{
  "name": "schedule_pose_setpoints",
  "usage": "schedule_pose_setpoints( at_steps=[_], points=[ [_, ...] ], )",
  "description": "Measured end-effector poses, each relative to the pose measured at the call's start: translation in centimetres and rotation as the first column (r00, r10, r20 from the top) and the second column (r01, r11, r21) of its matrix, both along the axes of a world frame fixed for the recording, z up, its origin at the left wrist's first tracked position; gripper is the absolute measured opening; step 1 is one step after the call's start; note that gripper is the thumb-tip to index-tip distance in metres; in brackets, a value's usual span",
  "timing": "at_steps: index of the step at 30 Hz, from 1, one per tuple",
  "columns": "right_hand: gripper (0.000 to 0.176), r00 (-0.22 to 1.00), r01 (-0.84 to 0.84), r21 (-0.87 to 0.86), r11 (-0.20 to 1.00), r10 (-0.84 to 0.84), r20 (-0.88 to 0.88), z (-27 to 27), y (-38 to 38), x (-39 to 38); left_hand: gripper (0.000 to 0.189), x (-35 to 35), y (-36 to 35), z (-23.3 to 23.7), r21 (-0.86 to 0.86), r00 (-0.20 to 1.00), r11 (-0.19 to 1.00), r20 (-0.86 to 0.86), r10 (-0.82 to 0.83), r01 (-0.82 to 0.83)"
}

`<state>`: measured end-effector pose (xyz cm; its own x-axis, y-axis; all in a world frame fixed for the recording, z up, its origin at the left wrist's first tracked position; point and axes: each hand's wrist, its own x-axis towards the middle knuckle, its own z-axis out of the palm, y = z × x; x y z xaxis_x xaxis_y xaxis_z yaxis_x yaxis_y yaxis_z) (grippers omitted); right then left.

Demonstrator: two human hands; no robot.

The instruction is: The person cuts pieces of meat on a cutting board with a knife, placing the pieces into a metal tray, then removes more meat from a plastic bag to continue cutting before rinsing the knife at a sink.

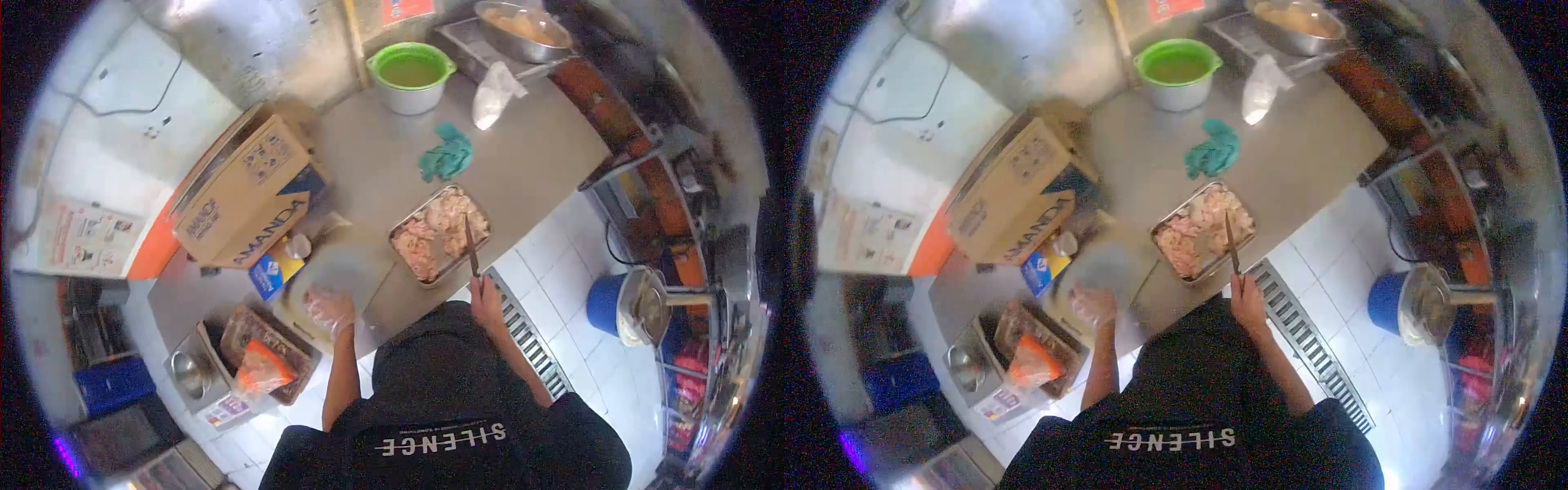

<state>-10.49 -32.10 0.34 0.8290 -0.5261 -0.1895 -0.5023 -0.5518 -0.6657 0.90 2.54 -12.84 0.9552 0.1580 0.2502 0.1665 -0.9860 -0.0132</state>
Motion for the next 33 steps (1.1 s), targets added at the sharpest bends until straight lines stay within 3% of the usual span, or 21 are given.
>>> schedule_pose_setpoints(
  at_steps=[1,2,4,7,8,10,11,14,16,19,22,23,25,28,31,33],
  points=[
    [0.032,0.997,-0.075,-0.022,0.997,0.075,-0.017,0.6,0.5,0.7,0.048,-0.8,2.6,-2.0,0.130,0.986,0.986,-0.119,0.120,-0.104],
    [0.032,0.987,-0.158,0.028,0.987,0.159,-0.004,0.7,1.3,1.8,0.051,-1.0,3.2,0.1,-0.086,0.956,0.970,-0.207,0.207,-0.229],
    [0.032,0.950,-0.311,0.115,0.944,0.310,0.027,1.1,2.6,3.5,0.058,-0.6,2.4,6.7,-0.473,0.869,0.748,-0.404,0.287,-0.466],
    [0.035,0.844,-0.536,0.160,0.829,0.526,0.106,0.2,5.7,6.1,0.064,-0.6,4.7,5.6,-0.431,0.862,0.842,-0.501,0.077,-0.325],
    [0.036,0.803,-0.596,0.155,0.788,0.584,0.117,-0.7,6.7,6.8,0.064,-0.5,4.9,5.7,-0.479,0.855,0.820,-0.519,0.022,-0.312],
    [0.037,0.706,-0.664,-0.059,0.746,0.651,0.279,-1.4,8.9,8.3,0.065,0.0,3.9,8.2,-0.578,0.838,0.767,-0.536,-0.099,-0.279],
    [0.038,0.644,-0.671,-0.171,0.721,0.681,0.349,-1.5,9.8,9.1,0.064,0.3,3.3,9.2,-0.664,0.852,0.677,-0.512,-0.104,-0.316],
    [0.040,0.731,-0.682,0.186,0.707,0.665,0.151,-0.3,11.9,10.1,0.064,0.3,1.2,11.0,-0.827,0.871,0.402,-0.475,-0.126,-0.393],
    [0.040,0.775,-0.627,0.220,0.747,0.626,0.084,-0.3,13.6,9.9,0.070,0.1,0.0,11.5,-0.858,0.862,0.266,-0.486,-0.143,-0.440],
    [0.037,0.723,-0.688,0.119,0.715,0.689,0.042,-2.3,14.8,8.6,0.070,-1.0,0.3,8.1,-0.726,0.902,0.619,-0.426,-0.064,-0.299],
    [0.038,0.648,-0.761,0.007,0.648,0.761,-0.042,-4.4,15.6,6.8,0.065,-1.3,0.7,6.8,-0.610,0.888,0.759,-0.450,-0.094,-0.229],
    [0.038,0.622,-0.782,-0.013,0.624,0.778,-0.082,-5.0,15.9,6.3,0.062,-1.6,0.8,6.5,-0.573,0.875,0.780,-0.479,-0.070,-0.251],
    [0.039,0.708,-0.703,-0.026,0.711,0.695,-0.129,-4.8,16.2,6.2,0.056,-1.6,1.1,6.6,-0.493,0.846,0.820,-0.533,-0.020,-0.291],
    [0.038,0.752,-0.648,-0.032,0.761,0.632,-0.188,-3.9,17.0,7.1,0.050,-2.8,1.9,6.8,-0.527,0.848,0.797,-0.529,-0.037,-0.294],
    [0.037,0.737,-0.672,-0.034,0.739,0.664,-0.127,-3.0,17.8,5.7,0.046,-3.5,3.0,6.2,-0.453,0.800,0.879,-0.579,-0.160,-0.152],
    [0.037,0.742,-0.669,-0.046,0.742,0.663,-0.100,-3.7,17.9,4.3,0.043,-4.3,4.7,5.3,-0.389,0.707,0.920,-0.662,-0.249,-0.041]
  ],
)
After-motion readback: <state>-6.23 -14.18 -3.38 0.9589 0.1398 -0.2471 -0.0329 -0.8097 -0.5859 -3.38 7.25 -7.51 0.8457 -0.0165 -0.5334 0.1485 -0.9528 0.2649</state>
